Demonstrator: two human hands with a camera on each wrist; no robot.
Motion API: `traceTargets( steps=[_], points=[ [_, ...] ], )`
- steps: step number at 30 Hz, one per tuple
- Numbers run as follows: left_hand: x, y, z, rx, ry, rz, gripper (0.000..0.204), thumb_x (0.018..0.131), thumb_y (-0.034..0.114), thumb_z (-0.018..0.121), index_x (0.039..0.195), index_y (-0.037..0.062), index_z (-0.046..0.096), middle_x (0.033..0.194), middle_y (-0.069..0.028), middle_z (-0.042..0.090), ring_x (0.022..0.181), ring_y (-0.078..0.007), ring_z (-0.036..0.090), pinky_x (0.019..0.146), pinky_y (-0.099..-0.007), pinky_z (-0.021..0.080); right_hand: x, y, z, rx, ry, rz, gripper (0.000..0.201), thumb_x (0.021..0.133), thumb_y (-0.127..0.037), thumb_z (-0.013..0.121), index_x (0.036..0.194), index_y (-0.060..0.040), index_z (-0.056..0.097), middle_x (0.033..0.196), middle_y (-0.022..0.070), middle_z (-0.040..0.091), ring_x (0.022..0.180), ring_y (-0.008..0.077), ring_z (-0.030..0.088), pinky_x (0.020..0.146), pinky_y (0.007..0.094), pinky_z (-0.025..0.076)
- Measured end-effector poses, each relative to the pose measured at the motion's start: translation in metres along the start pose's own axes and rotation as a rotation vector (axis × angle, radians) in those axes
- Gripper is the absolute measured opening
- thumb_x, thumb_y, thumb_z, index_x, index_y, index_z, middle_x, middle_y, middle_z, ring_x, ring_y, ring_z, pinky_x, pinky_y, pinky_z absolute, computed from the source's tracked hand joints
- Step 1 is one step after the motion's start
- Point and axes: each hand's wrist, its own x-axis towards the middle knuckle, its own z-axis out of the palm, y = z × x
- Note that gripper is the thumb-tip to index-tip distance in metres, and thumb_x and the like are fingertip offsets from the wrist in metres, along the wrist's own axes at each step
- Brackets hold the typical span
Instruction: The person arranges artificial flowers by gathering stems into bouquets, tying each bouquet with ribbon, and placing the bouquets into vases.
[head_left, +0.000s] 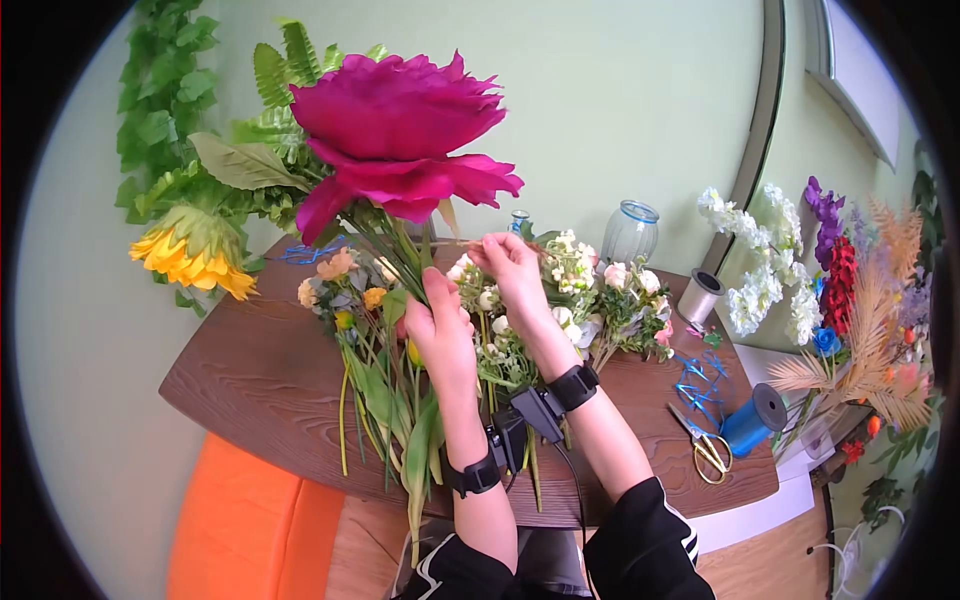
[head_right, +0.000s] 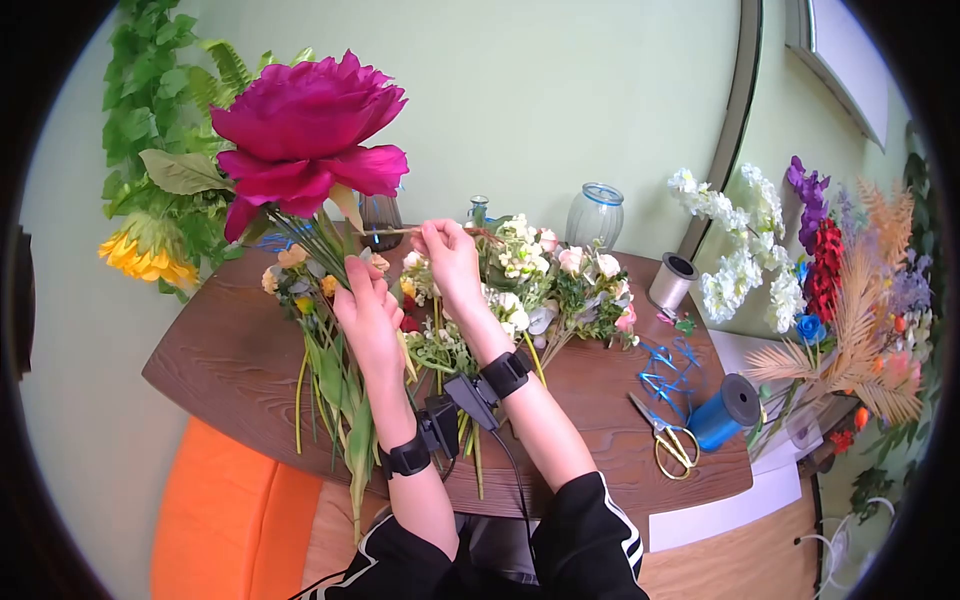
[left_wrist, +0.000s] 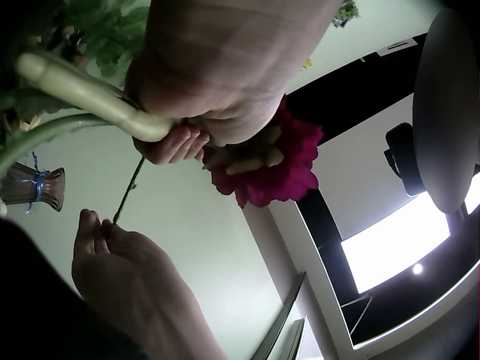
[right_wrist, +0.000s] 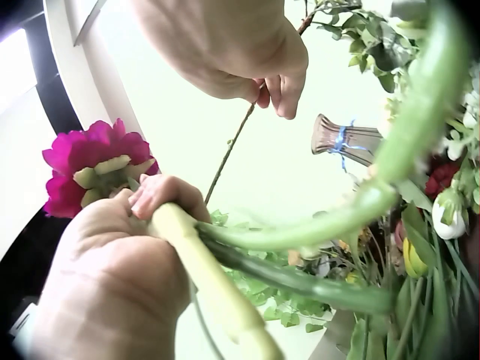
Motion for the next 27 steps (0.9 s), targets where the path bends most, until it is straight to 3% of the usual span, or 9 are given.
traceTargets(
  steps=[3,6,9,11,14,21,22,25,27],
  points=[
    [-0.002,0.001,0.005,-0.03,-0.039,-0.022,0.034,0.085,0.039,0.042,0.073,0.0075,0.04,0.05,0.0076,0.024,0.038,-0.0002,0.019,0.035,-0.0178,0.012,0.0,-0.018,-0.004,0.12,0.079,-0.047,0.013,0.083,-0.009,0.048,0.089,0.0024,0.05,0.081,0.0081,0.058,0.07,0.0094,0.055,0.067,0.0182,0.043],
    [-0.004,0.001,0.007,-0.028,-0.081,-0.031,0.034,0.085,0.039,0.042,0.073,0.0073,0.042,0.049,0.0073,0.024,0.037,-0.0004,0.019,0.034,-0.0178,0.012,0.001,-0.027,-0.014,0.1,0.122,-0.122,0.012,0.083,-0.007,0.046,0.091,0.0022,0.048,0.08,0.0069,0.057,0.07,0.0088,0.055,0.066,0.0179,0.043],
    [-0.005,0.001,0.007,-0.019,-0.111,-0.027,0.029,0.085,0.034,0.044,0.073,0.0074,0.042,0.05,0.0067,0.029,0.037,-0.0006,0.023,0.034,-0.0175,0.014,-0.002,-0.034,-0.025,0.032,0.123,-0.209,0.012,0.083,-0.006,0.045,0.093,0.0013,0.047,0.079,0.0056,0.056,0.069,0.0083,0.054,0.065,0.0178,0.043],
    [0.0,-0.008,0.004,0.215,-0.109,0.181,0.025,0.085,0.029,0.046,0.075,0.0061,0.044,0.051,0.006,0.032,0.037,-0.0009,0.026,0.033,-0.0175,0.018,-0.007,-0.037,-0.033,-0.063,0.076,-0.256,0.012,0.083,-0.006,0.043,0.094,0.0005,0.046,0.079,0.0048,0.055,0.069,0.0081,0.054,0.065,0.0179,0.043],
    [0.005,-0.014,0.0,0.375,-0.116,0.332,0.02,0.084,0.023,0.048,0.08,0.0039,0.046,0.052,0.0049,0.037,0.038,-0.0016,0.031,0.033,-0.0176,0.022,-0.022,-0.043,-0.042,-0.3,0.055,-0.285,0.011,0.083,-0.005,0.043,0.092,0.0003,0.047,0.073,0.0051,0.056,0.065,0.0087,0.055,0.062,0.0202,0.043],
    [-0.004,-0.007,0.006,0.393,-0.056,0.176,0.024,0.085,0.025,0.045,0.086,0.0015,0.048,0.055,0.0018,0.041,0.04,-0.0036,0.037,0.034,-0.0185,0.028,-0.041,-0.079,-0.038,-0.569,-0.119,-0.327,0.009,0.081,-0.003,0.043,0.088,-0.0001,0.048,0.066,0.0063,0.055,0.062,0.0117,0.055,0.058,0.0232,0.044],
    [-0.007,-0.003,0.009,0.477,-0.034,0.163,0.026,0.086,0.026,0.043,0.088,0.0001,0.049,0.055,0.0008,0.042,0.044,-0.0052,0.041,0.039,-0.02,0.035,-0.044,-0.085,-0.036,-0.573,-0.156,-0.324,0.009,0.081,-0.003,0.043,0.088,-0.0001,0.048,0.065,0.0064,0.055,0.062,0.012,0.056,0.058,0.0234,0.044],
    [-0.002,-0.013,0.009,0.503,-0.057,0.277,0.028,0.087,0.026,0.042,0.089,-0.0013,0.049,0.057,-0.0006,0.043,0.051,-0.0067,0.045,0.047,-0.0226,0.041,-0.056,-0.1,-0.03,-0.615,-0.274,-0.324,0.009,0.081,-0.002,0.044,0.089,0.0002,0.049,0.066,0.0043,0.055,0.062,0.0087,0.054,0.057,0.021,0.043],
    [-0.007,-0.013,0.014,0.51,-0.105,0.282,0.026,0.087,0.022,0.041,0.089,-0.0022,0.05,0.061,-0.0019,0.045,0.055,-0.0074,0.046,0.053,-0.0247,0.044,-0.058,-0.097,-0.027,-0.715,-0.327,-0.402,0.01,0.08,-0.002,0.046,0.089,0.0002,0.049,0.065,0.0055,0.054,0.06,0.0118,0.055,0.057,0.022,0.044]
  ],
)
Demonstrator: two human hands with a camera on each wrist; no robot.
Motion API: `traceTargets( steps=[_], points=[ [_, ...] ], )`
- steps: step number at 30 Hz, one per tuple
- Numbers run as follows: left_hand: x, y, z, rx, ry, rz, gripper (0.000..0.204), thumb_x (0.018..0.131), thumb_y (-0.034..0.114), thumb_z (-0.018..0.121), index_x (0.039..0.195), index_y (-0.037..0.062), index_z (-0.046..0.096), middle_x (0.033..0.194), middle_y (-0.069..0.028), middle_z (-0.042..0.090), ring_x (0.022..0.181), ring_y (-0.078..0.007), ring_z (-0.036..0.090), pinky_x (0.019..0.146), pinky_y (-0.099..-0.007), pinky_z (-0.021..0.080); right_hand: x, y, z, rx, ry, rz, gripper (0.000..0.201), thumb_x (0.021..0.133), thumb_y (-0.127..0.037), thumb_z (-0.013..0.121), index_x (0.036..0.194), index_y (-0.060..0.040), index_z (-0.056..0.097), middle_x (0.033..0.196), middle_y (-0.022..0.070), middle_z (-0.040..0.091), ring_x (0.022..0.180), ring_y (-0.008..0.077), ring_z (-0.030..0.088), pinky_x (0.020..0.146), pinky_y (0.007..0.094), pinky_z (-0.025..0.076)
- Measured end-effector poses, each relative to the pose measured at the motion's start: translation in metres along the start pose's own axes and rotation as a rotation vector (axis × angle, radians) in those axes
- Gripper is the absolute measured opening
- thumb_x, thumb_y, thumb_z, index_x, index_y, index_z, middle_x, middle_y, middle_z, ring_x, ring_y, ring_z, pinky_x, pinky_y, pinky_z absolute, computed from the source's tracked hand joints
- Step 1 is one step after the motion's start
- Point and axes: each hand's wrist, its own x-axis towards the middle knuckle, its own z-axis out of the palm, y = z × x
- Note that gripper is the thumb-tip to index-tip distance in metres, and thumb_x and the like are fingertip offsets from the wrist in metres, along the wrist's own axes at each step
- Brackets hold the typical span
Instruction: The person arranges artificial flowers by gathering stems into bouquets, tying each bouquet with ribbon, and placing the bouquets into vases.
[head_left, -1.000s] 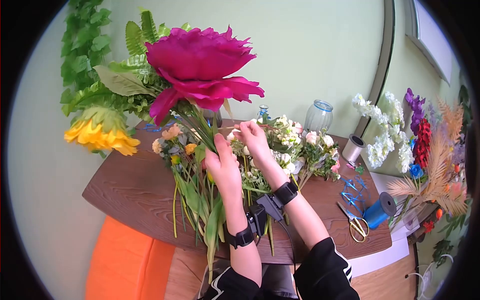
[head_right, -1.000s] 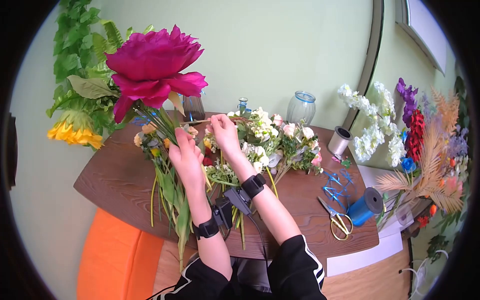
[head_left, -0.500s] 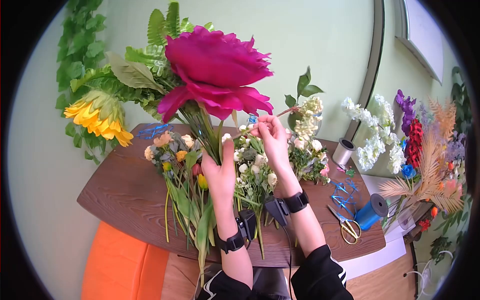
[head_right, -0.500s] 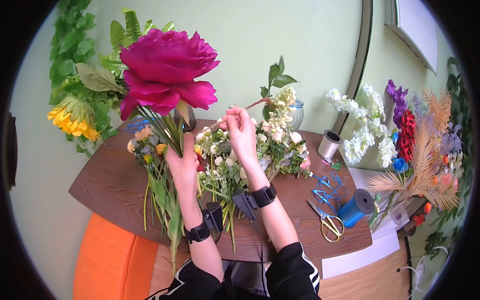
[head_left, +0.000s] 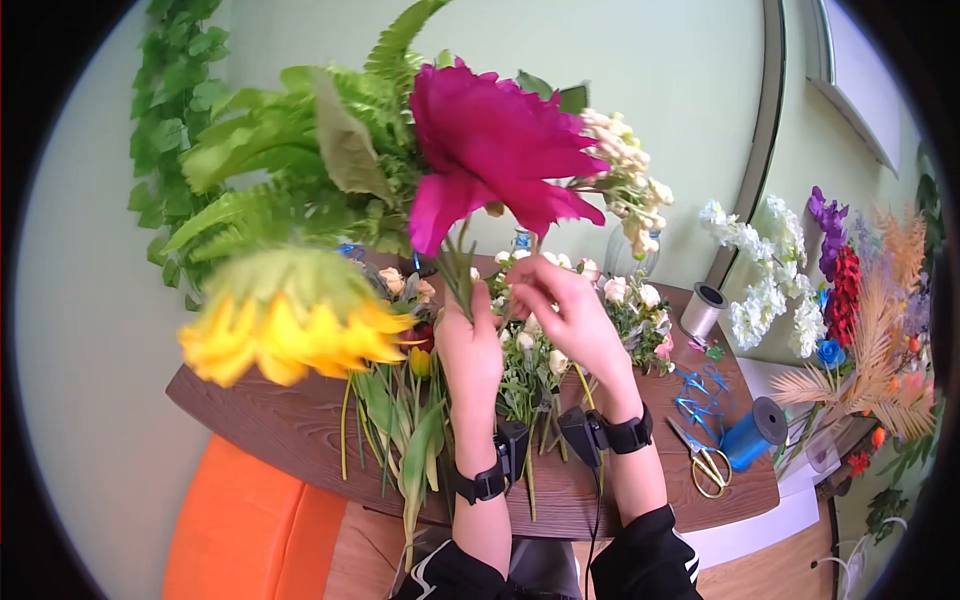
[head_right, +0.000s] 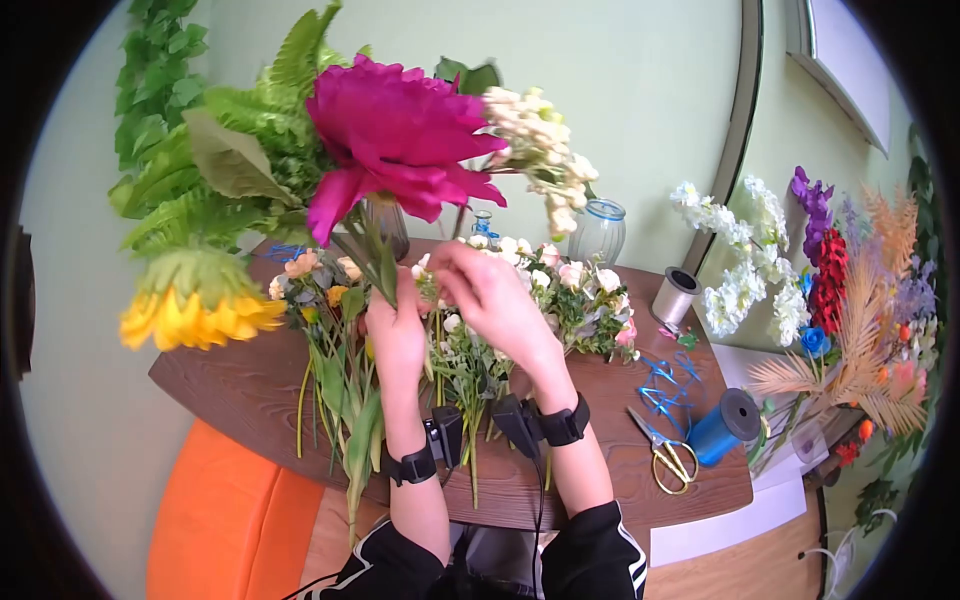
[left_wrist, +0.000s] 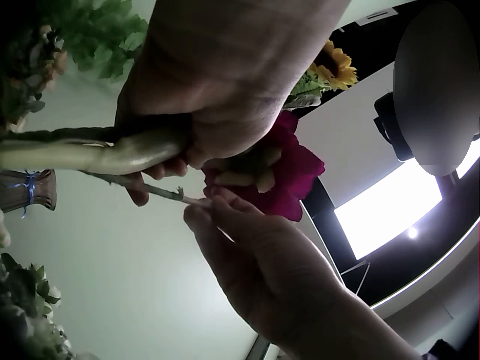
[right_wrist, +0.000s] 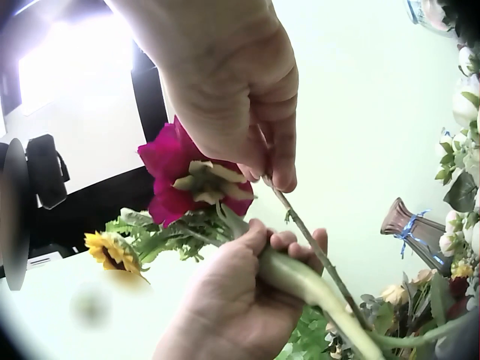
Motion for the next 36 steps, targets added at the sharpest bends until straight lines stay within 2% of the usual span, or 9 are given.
traceTargets(
  steps=[6,7,15,22,25,28,29,35,36],
  points=[
    [0.001,-0.003,0.004,-0.124,-0.139,-0.087,0.02,0.085,0.013,0.039,0.097,-0.0006,0.047,0.072,-0.0101,0.057,0.057,-0.0163,0.056,0.049,-0.0262,0.043,0.0,-0.013,0.01,-0.015,0.043,-0.056,0.011,0.079,-0.003,0.047,0.09,0.0006,0.047,0.064,0.0074,0.049,0.057,0.015,0.05,0.055,0.0247,0.041],
    [-0.001,0.002,0.008,-0.301,-0.137,-0.141,0.019,0.086,0.013,0.037,0.097,-0.0007,0.046,0.067,-0.0053,0.054,0.052,-0.0111,0.052,0.043,-0.0222,0.038,0.0,-0.014,0.009,0.012,0.018,0.001,0.011,0.08,-0.007,0.045,0.09,-0.0021,0.044,0.064,0.0127,0.051,0.056,0.0267,0.053,0.051,0.0313,0.041],
    [-0.005,0.006,0.014,-0.445,-0.225,-0.171,0.019,0.089,0.018,0.034,0.085,0.0025,0.045,0.051,0.0043,0.036,0.041,-0.0024,0.033,0.036,-0.0179,0.025,0.001,-0.009,0.012,0.149,0.21,-0.012,0.021,0.077,-0.003,0.051,0.09,-0.0003,0.034,0.063,0.0086,0.053,0.052,0.0162,0.054,0.05,0.0261,0.04],
    [-0.003,0.004,0.006,-0.336,-0.286,-0.096,0.024,0.079,0.014,0.055,0.096,-0.0023,0.05,0.079,-0.0073,0.057,0.072,-0.0119,0.052,0.067,-0.0252,0.041,0.008,0.029,0.014,0.312,0.279,0.136,0.016,0.074,-0.01,0.054,0.084,-0.002,0.045,0.069,0.002,0.046,0.059,0.0105,0.041,0.058,0.0235,0.038],
    [-0.004,0.019,-0.002,-0.244,-0.271,-0.088,0.024,0.079,0.014,0.054,0.096,-0.0029,0.05,0.08,-0.0109,0.058,0.074,-0.0157,0.055,0.068,-0.0271,0.042,0.004,0.037,0.019,0.35,0.177,0.249,0.018,0.075,-0.012,0.052,0.088,-0.0001,0.047,0.076,0.0056,0.051,0.067,0.0142,0.047,0.063,0.0257,0.04],
    [-0.007,0.033,-0.011,-0.162,-0.218,0.021,0.027,0.081,0.018,0.052,0.095,-0.0041,0.05,0.077,-0.0138,0.057,0.07,-0.0197,0.054,0.066,-0.0286,0.041,-0.003,0.028,0.026,0.029,-0.333,0.323,0.023,0.077,-0.012,0.05,0.096,0.0009,0.048,0.087,0.0106,0.055,0.078,0.0182,0.051,0.069,0.0279,0.041],
    [-0.009,0.038,-0.014,-0.118,-0.2,0.004,0.025,0.081,0.018,0.051,0.095,-0.0037,0.05,0.077,-0.0113,0.056,0.069,-0.0168,0.052,0.066,-0.0272,0.04,-0.01,0.019,0.035,0.039,-0.348,0.042,0.027,0.078,-0.013,0.049,0.101,0.0002,0.049,0.094,0.0127,0.055,0.085,0.0195,0.051,0.073,0.0299,0.04],
    [-0.034,0.075,-0.033,-0.083,-0.205,-0.026,0.034,0.083,0.024,0.049,0.103,-0.0035,0.046,0.091,-0.0127,0.053,0.082,-0.0195,0.051,0.078,-0.0277,0.035,0.002,0.004,0.089,-0.007,-0.951,0.148,0.037,0.082,-0.027,0.046,0.114,-0.0092,0.042,0.094,0.0136,0.055,0.086,0.0213,0.052,0.075,0.0316,0.04],
    [-0.036,0.08,-0.035,-0.1,-0.205,0.056,0.036,0.084,0.026,0.045,0.099,-0.0071,0.043,0.067,-0.0237,0.055,0.062,-0.0325,0.056,0.056,-0.035,0.041,0.003,-0.001,0.096,-0.037,-0.994,0.135,0.037,0.083,-0.029,0.045,0.116,-0.0112,0.041,0.093,0.0133,0.056,0.086,0.0215,0.052,0.075,0.0319,0.04]
  ],
)
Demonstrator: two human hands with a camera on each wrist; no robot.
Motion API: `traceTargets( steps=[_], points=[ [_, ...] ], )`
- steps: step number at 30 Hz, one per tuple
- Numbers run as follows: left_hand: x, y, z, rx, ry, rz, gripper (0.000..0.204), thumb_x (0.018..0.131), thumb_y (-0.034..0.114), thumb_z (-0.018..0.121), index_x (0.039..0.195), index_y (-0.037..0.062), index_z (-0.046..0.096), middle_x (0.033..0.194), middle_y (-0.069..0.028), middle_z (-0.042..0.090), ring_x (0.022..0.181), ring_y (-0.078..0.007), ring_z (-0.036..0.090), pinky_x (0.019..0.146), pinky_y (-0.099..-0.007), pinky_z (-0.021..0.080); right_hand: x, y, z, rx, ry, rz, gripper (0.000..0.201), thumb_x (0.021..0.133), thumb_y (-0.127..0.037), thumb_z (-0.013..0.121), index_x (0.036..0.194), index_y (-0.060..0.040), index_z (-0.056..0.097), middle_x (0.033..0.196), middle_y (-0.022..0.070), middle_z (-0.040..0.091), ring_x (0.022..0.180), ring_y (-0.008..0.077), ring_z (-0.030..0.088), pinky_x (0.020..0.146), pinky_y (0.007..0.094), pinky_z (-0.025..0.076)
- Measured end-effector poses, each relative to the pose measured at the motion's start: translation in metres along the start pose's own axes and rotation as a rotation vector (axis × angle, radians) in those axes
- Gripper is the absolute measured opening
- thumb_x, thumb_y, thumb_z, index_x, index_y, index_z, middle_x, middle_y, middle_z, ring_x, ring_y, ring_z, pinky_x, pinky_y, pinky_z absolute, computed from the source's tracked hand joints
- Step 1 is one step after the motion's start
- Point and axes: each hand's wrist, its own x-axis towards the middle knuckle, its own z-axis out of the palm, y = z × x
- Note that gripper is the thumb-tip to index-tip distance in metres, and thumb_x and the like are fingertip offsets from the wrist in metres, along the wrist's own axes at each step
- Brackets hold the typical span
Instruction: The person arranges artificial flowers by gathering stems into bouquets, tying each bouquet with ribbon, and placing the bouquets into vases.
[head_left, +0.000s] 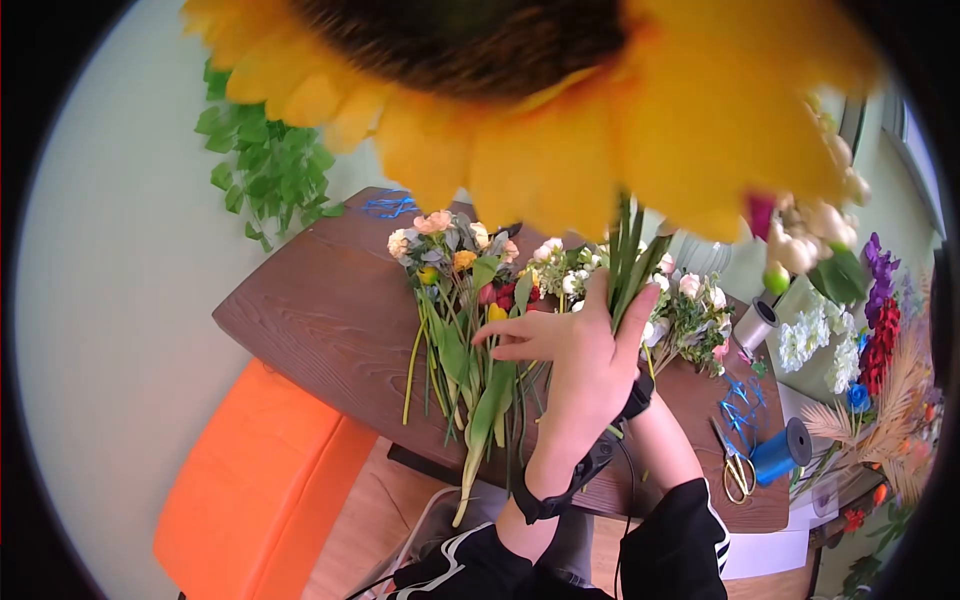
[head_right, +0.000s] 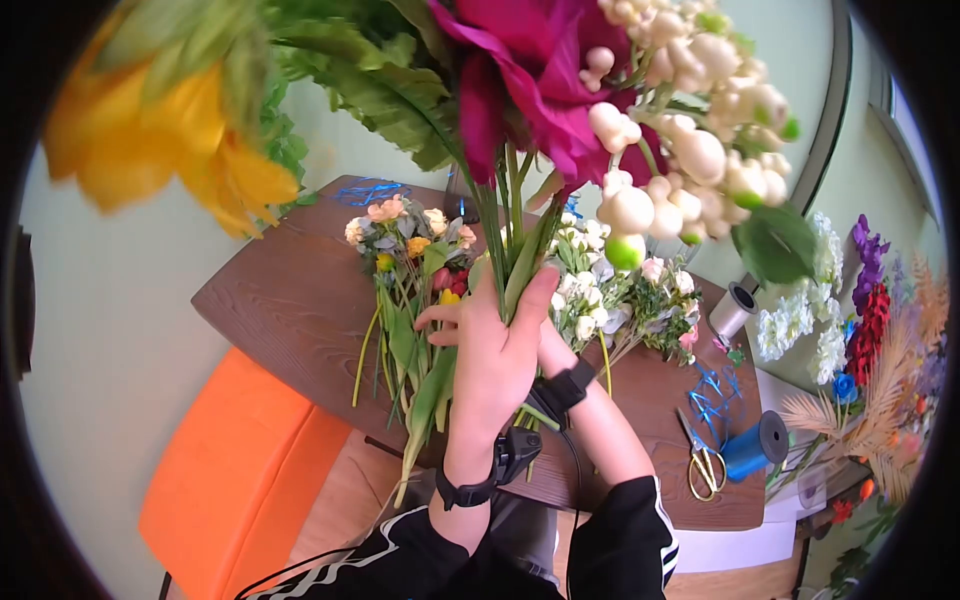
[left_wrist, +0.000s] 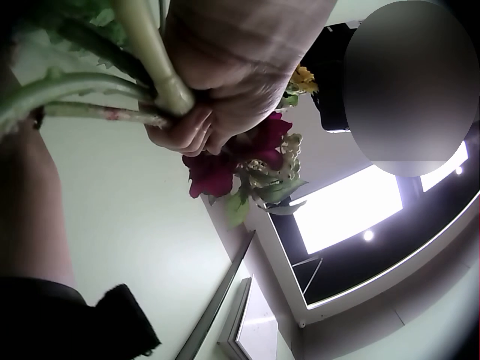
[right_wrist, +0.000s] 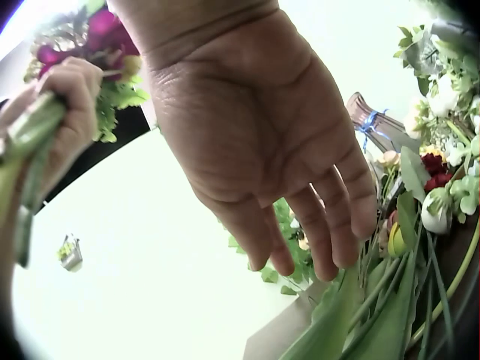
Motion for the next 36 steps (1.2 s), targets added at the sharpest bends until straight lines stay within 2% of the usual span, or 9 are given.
traceTargets(
  steps=[4,8,10,16,20,22,26,32,36],
  points=[
    [-0.007,0.024,-0.006,0.022,0.036,-0.005,0.031,0.084,0.023,0.047,0.097,-0.0049,0.044,0.068,-0.0204,0.055,0.062,-0.0312,0.056,0.054,-0.0337,0.041,0.053,0.087,0.043,-0.171,0.042,-0.219,0.039,0.084,-0.034,0.041,0.119,-0.0146,0.039,0.096,0.0148,0.056,0.09,0.0261,0.052,0.077,0.0348,0.039],
    [-0.01,0.028,-0.019,-0.134,0.037,-0.072,0.028,0.083,0.023,0.048,0.096,-0.0025,0.046,0.07,-0.0178,0.056,0.062,-0.0294,0.056,0.056,-0.0324,0.041,0.067,0.065,0.048,-0.399,-0.026,0.017,0.037,0.081,-0.03,0.046,0.113,-0.0122,0.041,0.093,0.0143,0.056,0.084,0.0267,0.054,0.075,0.0347,0.041],
    [-0.007,0.033,-0.028,-0.243,0.08,-0.087,0.021,0.081,0.023,0.054,0.087,0.0034,0.049,0.057,0.0055,0.04,0.043,-0.0002,0.033,0.037,-0.0139,0.022,0.07,0.053,0.047,-0.437,-0.009,0.129,0.032,0.079,-0.026,0.048,0.106,-0.0102,0.043,0.09,0.0133,0.057,0.079,0.0241,0.054,0.07,0.0321,0.041],
    [0.019,0.053,-0.062,-0.298,-0.015,-0.143,0.018,0.083,0.021,0.051,0.073,0.0078,0.044,0.052,0.0075,0.032,0.038,0.001,0.026,0.032,-0.0165,0.017,0.057,0.045,0.023,0.117,0.261,0.237,0.018,0.072,-0.012,0.053,0.087,-0.004,0.049,0.078,0.01,0.058,0.064,0.0161,0.056,0.058,0.0244,0.044],
    [0.056,0.049,-0.085,-0.165,-0.005,-0.133,0.02,0.083,0.022,0.05,0.07,0.0104,0.04,0.049,0.0083,0.029,0.036,0.0011,0.023,0.031,-0.0165,0.016,0.053,0.047,0.0,0.597,0.409,0.148,0.009,0.067,-0.003,0.057,0.075,0.0001,0.052,0.07,0.0078,0.059,0.054,0.0108,0.057,0.049,0.0192,0.046],
    [0.073,0.035,-0.096,-0.235,-0.037,-0.104,0.019,0.084,0.022,0.049,0.071,0.0112,0.039,0.049,0.0082,0.028,0.036,0.001,0.023,0.031,-0.0165,0.016,0.039,0.039,-0.015,0.719,0.467,0.098,0.012,0.07,0.0,0.055,0.081,-0.0001,0.051,0.069,0.0069,0.059,0.056,0.0081,0.054,0.049,0.0178,0.042],
    [0.1,-0.003,-0.105,-0.29,-0.035,-0.107,0.02,0.084,0.021,0.048,0.07,0.0125,0.037,0.048,0.0085,0.027,0.035,0.0007,0.022,0.031,-0.0165,0.015,0.019,0.038,-0.04,0.762,0.594,0.0,0.016,0.074,0.0,0.055,0.088,-0.0029,0.048,0.074,0.0052,0.059,0.063,0.0073,0.054,0.055,0.0167,0.042],
    [0.121,-0.05,-0.093,-0.222,-0.052,-0.145,0.016,0.083,0.02,0.051,0.073,0.0101,0.043,0.048,0.0086,0.031,0.034,0.0007,0.025,0.031,-0.0167,0.017,-0.001,0.02,-0.058,0.896,1.023,-0.229,0.033,0.075,-0.003,0.057,0.104,-0.0006,0.041,0.077,0.0057,0.057,0.066,0.0096,0.055,0.057,0.0176,0.042],
    [0.124,-0.076,-0.076,-0.112,-0.064,-0.112,0.017,0.082,0.021,0.051,0.081,0.0042,0.05,0.048,0.0059,0.038,0.036,-0.0012,0.032,0.032,-0.0188,0.022,0.008,0.009,-0.057,0.855,1.05,-0.34,0.029,0.076,-0.003,0.056,0.101,0.0017,0.043,0.075,0.0054,0.056,0.065,0.0099,0.056,0.057,0.019,0.045]
  ],
)
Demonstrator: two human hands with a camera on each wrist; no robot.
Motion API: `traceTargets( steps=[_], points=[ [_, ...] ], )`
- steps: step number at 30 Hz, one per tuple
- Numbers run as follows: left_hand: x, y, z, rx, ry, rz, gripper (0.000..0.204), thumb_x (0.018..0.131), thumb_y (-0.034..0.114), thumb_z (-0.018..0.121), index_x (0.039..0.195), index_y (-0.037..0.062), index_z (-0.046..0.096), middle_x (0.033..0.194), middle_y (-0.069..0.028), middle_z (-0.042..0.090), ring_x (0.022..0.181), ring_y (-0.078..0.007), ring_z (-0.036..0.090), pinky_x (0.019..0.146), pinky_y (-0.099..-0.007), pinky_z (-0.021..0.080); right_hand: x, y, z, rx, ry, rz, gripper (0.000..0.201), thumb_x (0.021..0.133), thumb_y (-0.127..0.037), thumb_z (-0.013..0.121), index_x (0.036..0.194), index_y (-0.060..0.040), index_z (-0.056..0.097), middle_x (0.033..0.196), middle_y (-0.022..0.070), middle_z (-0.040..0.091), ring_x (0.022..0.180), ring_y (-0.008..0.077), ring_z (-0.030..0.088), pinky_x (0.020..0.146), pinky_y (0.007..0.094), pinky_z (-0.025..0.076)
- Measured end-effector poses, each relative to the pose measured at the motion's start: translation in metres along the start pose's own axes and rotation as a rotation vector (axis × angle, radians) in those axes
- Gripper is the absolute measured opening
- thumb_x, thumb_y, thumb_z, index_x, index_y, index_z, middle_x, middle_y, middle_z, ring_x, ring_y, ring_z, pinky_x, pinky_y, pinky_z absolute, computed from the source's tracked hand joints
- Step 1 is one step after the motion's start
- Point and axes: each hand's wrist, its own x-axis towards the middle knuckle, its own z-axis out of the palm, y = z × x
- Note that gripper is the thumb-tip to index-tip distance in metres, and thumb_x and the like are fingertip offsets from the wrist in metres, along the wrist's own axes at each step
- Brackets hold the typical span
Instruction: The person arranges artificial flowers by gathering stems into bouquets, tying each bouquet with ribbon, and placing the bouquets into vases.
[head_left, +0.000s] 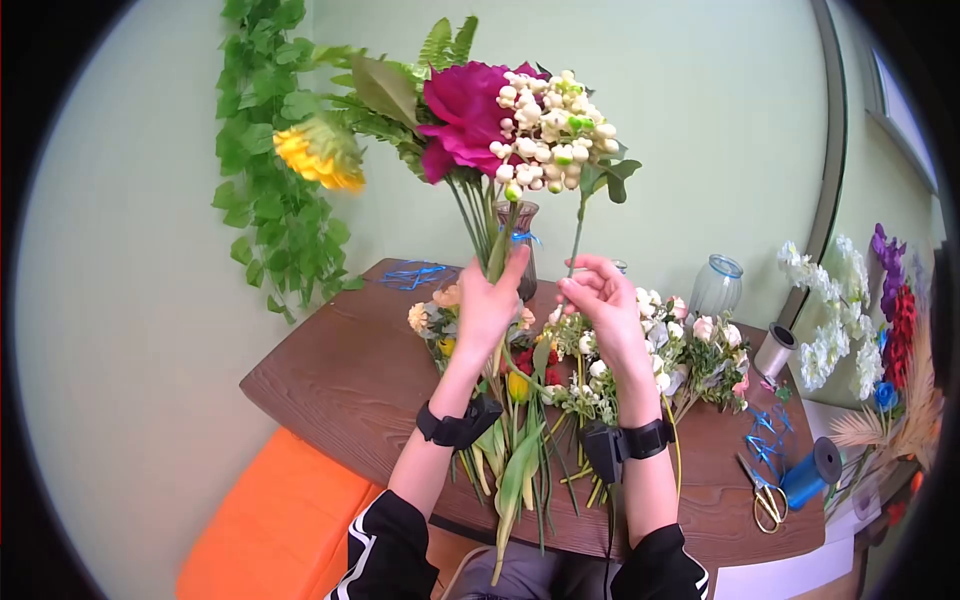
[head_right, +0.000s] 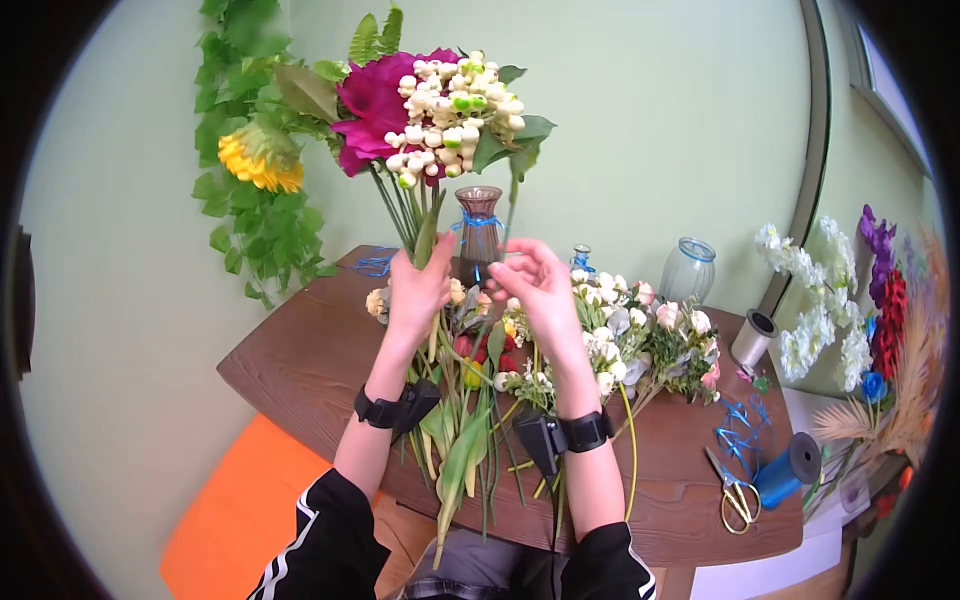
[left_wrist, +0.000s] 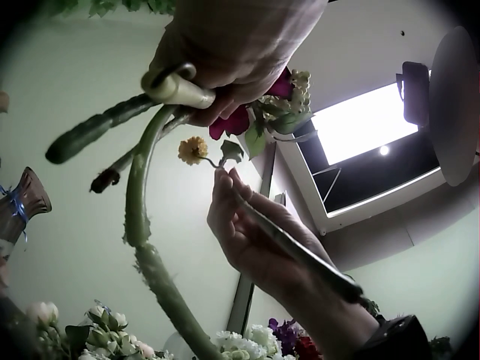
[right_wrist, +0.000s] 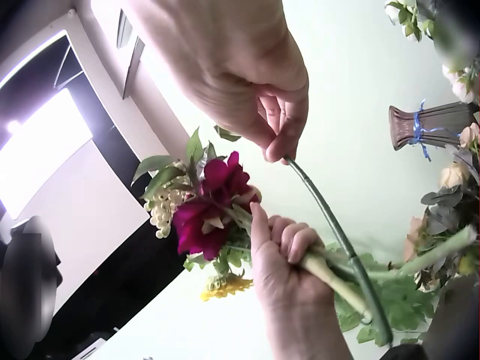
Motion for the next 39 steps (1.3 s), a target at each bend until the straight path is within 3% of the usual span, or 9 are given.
traceTargets(
  steps=[7,14,17,20,24,25,30,36,39],
  points=[
    [-0.003,-0.002,0.01,0.085,-0.127,0.033,0.022,0.085,0.02,0.046,0.091,-0.0013,0.049,0.062,-0.0047,0.054,0.049,-0.0083,0.052,0.044,-0.0211,0.043,-0.004,-0.001,0.023,0.025,0.012,-0.07,0.015,0.077,-0.004,0.054,0.089,0.0002,0.047,0.069,0.0039,0.056,0.061,0.0057,0.052,0.053,0.0187,0.043],
    [-0.008,0.012,0.015,0.105,-0.383,-0.035,0.018,0.084,0.016,0.046,0.091,-0.0007,0.047,0.07,-0.0044,0.055,0.051,-0.0079,0.051,0.044,-0.0195,0.041,-0.007,-0.012,0.023,-0.428,0.227,-0.302,0.007,0.077,-0.006,0.052,0.082,-0.0017,0.051,0.068,0.0032,0.052,0.054,0.0062,0.046,0.05,0.0196,0.038],
    [-0.005,0.013,0.018,0.068,-0.356,0.039,0.019,0.082,0.016,0.048,0.09,-0.0007,0.049,0.06,0.001,0.047,0.048,-0.0041,0.041,0.041,-0.0183,0.032,0.001,-0.002,0.02,-0.72,0.356,-0.577,0.01,0.08,-0.011,0.05,0.084,-0.0025,0.052,0.07,0.0053,0.052,0.055,0.0097,0.048,0.048,0.0225,0.039],
    [0.004,0.016,0.008,0.154,-0.256,0.065,0.022,0.08,0.021,0.052,0.089,0.0005,0.051,0.055,0.0047,0.041,0.046,-0.0025,0.038,0.04,-0.018,0.029,0.0,0.001,0.02,-0.39,0.18,-0.125,0.016,0.082,-0.017,0.046,0.087,-0.0026,0.052,0.07,0.0065,0.052,0.055,0.0142,0.049,0.049,0.0246,0.04],
    [0.013,0.022,-0.011,0.074,-0.067,0.052,0.019,0.08,0.022,0.054,0.083,0.0037,0.05,0.053,0.0069,0.037,0.042,-0.0014,0.033,0.037,-0.0176,0.026,-0.005,0.033,0.014,-0.681,-0.373,0.292,0.026,0.08,-0.025,0.049,0.081,-0.0003,0.056,0.069,0.0143,0.059,0.065,0.0231,0.058,0.06,0.0308,0.045],
    [0.012,0.027,-0.011,-0.019,-0.018,0.053,0.017,0.082,0.02,0.052,0.07,0.0115,0.043,0.048,0.0097,0.029,0.036,0.0005,0.024,0.033,-0.0172,0.016,-0.005,0.054,0.014,-0.834,-0.435,0.284,0.027,0.08,-0.027,0.049,0.082,-0.0013,0.057,0.065,0.0121,0.058,0.06,0.021,0.055,0.057,0.0304,0.043],
    [0.019,0.03,-0.036,-0.152,0.005,0.088,0.024,0.083,0.019,0.049,0.064,0.0127,0.037,0.047,0.009,0.025,0.036,0.0004,0.021,0.032,-0.0173,0.014,-0.021,0.082,0.034,-1.232,-0.626,0.403,0.036,0.071,-0.033,0.059,0.072,0.0026,0.058,0.059,0.0129,0.057,0.058,0.0251,0.057,0.059,0.0328,0.046],
    [0.019,0.034,-0.043,-0.161,0.043,0.111,0.024,0.083,0.019,0.048,0.063,0.0129,0.036,0.047,0.009,0.024,0.036,0.0007,0.02,0.032,-0.0173,0.014,-0.022,0.112,0.037,-0.991,-0.713,0.71,0.024,0.07,-0.018,0.058,0.078,0.0054,0.055,0.06,0.0112,0.059,0.055,0.0175,0.059,0.053,0.0279,0.048],
    [0.02,0.034,-0.045,-0.149,0.056,0.121,0.024,0.084,0.018,0.048,0.063,0.0128,0.037,0.047,0.009,0.024,0.036,0.0007,0.02,0.032,-0.0172,0.014,-0.02,0.123,0.031,-0.796,-0.678,0.701,0.015,0.072,-0.008,0.053,0.076,0.0058,0.055,0.063,0.0102,0.06,0.055,0.013,0.058,0.05,0.0244,0.048]
  ],
)
